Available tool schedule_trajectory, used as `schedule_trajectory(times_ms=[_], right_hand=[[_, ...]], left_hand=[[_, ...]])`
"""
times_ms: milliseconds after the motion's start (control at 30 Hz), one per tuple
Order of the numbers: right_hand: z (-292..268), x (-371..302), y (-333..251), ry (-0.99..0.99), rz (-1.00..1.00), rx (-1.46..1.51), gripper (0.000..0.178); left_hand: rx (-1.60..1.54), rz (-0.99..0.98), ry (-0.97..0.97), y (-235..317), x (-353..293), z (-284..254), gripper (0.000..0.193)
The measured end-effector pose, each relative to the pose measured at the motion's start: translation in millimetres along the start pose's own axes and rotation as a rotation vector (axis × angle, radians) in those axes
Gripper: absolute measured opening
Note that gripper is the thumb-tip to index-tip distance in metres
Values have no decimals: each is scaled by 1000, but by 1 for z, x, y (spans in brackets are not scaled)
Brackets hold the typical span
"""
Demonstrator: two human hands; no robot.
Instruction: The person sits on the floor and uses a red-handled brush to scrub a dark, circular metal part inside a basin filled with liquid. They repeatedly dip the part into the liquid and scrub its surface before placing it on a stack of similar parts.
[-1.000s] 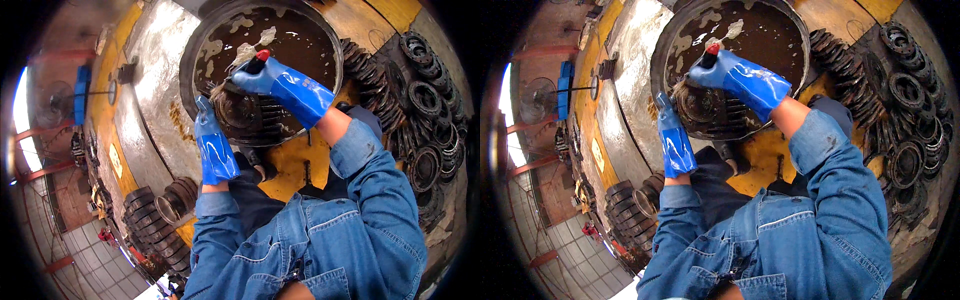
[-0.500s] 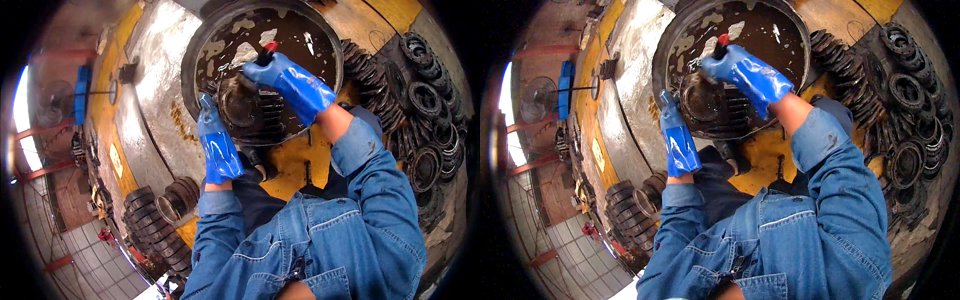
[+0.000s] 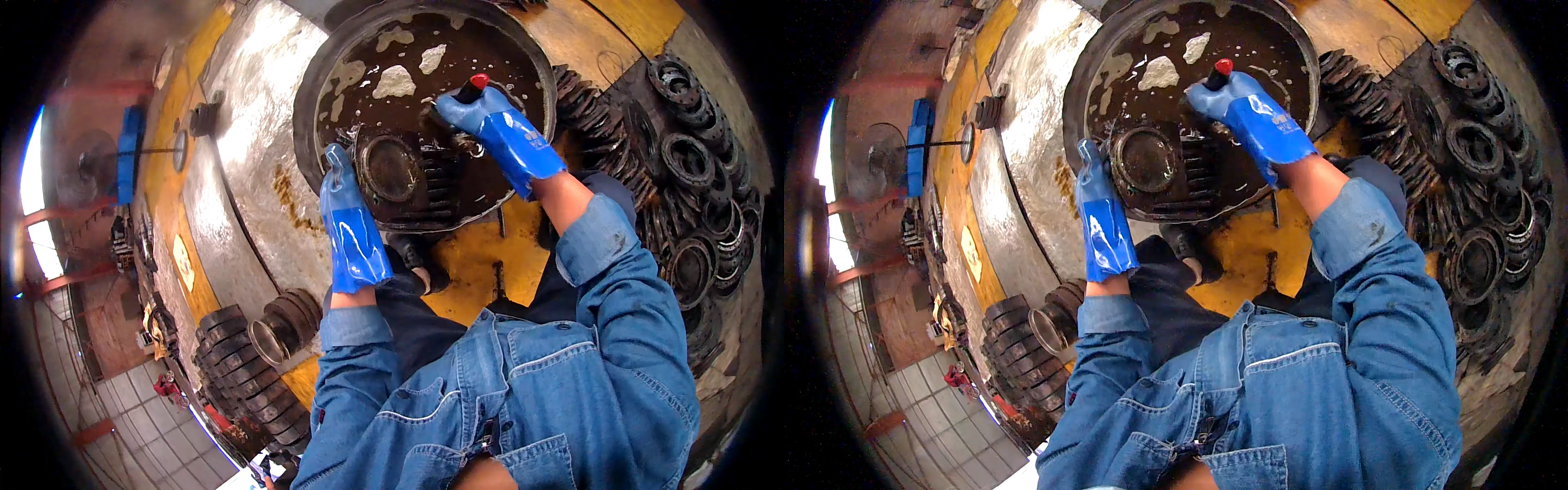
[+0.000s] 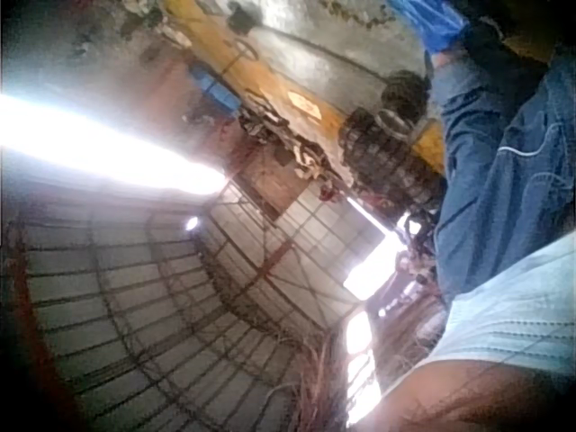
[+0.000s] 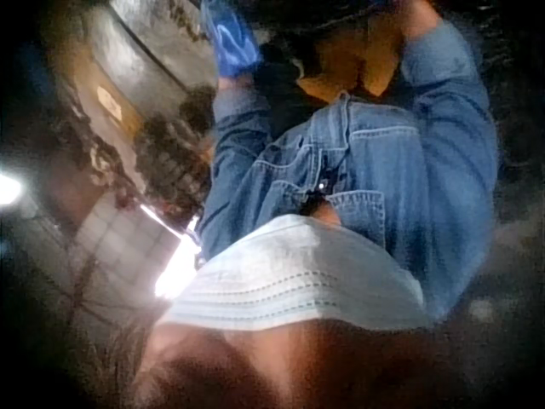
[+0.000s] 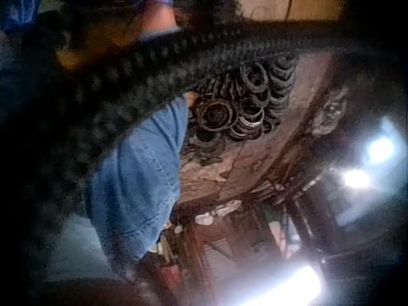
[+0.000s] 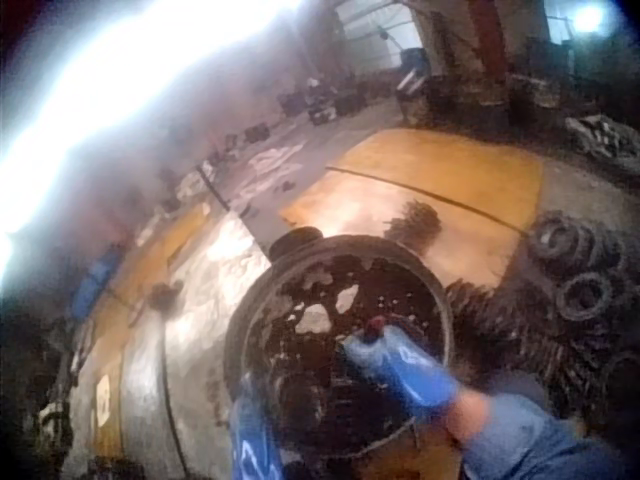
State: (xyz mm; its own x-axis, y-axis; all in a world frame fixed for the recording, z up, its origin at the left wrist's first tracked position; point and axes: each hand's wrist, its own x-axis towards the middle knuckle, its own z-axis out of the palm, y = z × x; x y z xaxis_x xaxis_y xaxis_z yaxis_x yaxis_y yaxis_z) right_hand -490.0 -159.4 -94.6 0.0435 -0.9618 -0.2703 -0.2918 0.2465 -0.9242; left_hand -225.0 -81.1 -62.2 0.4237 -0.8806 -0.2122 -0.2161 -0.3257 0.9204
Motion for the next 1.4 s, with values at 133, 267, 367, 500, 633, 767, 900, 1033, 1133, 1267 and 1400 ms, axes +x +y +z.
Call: schedule_trajectory(times_ms=[133,267,367,500,633,767,900,1033,1133,1267,1400], right_hand=[[25,-25,-24,-88,-188,483,25],[44,-30,-21,-257,-398,418,27],[50,-65,-39,-333,-288,306,26],[48,-80,-32,-373,-559,-13,22],[40,-75,-17,-426,-980,-54,18],[22,-74,-22,-612,-1093,-403,36],[17,-68,-11,-568,-1053,-732,25],[-6,-35,4,-415,-846,-891,18],[-19,-20,18,-95,-507,-506,16],[-8,-2,25,235,-220,-609,25],[-9,14,29,28,60,-874,34]], left_hand=[[-48,3,-6,5,-1,4,68],[-76,2,-23,9,-3,10,69],[-93,1,-2,5,-6,4,69],[-121,2,-15,6,-7,8,71],[-152,3,-12,10,-9,7,72],[-199,-3,-11,10,-9,11,73],[-236,13,-30,16,-10,14,76],[-182,23,-22,17,-12,10,78],[-144,20,-14,11,-5,12,79],[-71,19,5,6,-1,8,80],[-13,11,19,3,4,5,81]])
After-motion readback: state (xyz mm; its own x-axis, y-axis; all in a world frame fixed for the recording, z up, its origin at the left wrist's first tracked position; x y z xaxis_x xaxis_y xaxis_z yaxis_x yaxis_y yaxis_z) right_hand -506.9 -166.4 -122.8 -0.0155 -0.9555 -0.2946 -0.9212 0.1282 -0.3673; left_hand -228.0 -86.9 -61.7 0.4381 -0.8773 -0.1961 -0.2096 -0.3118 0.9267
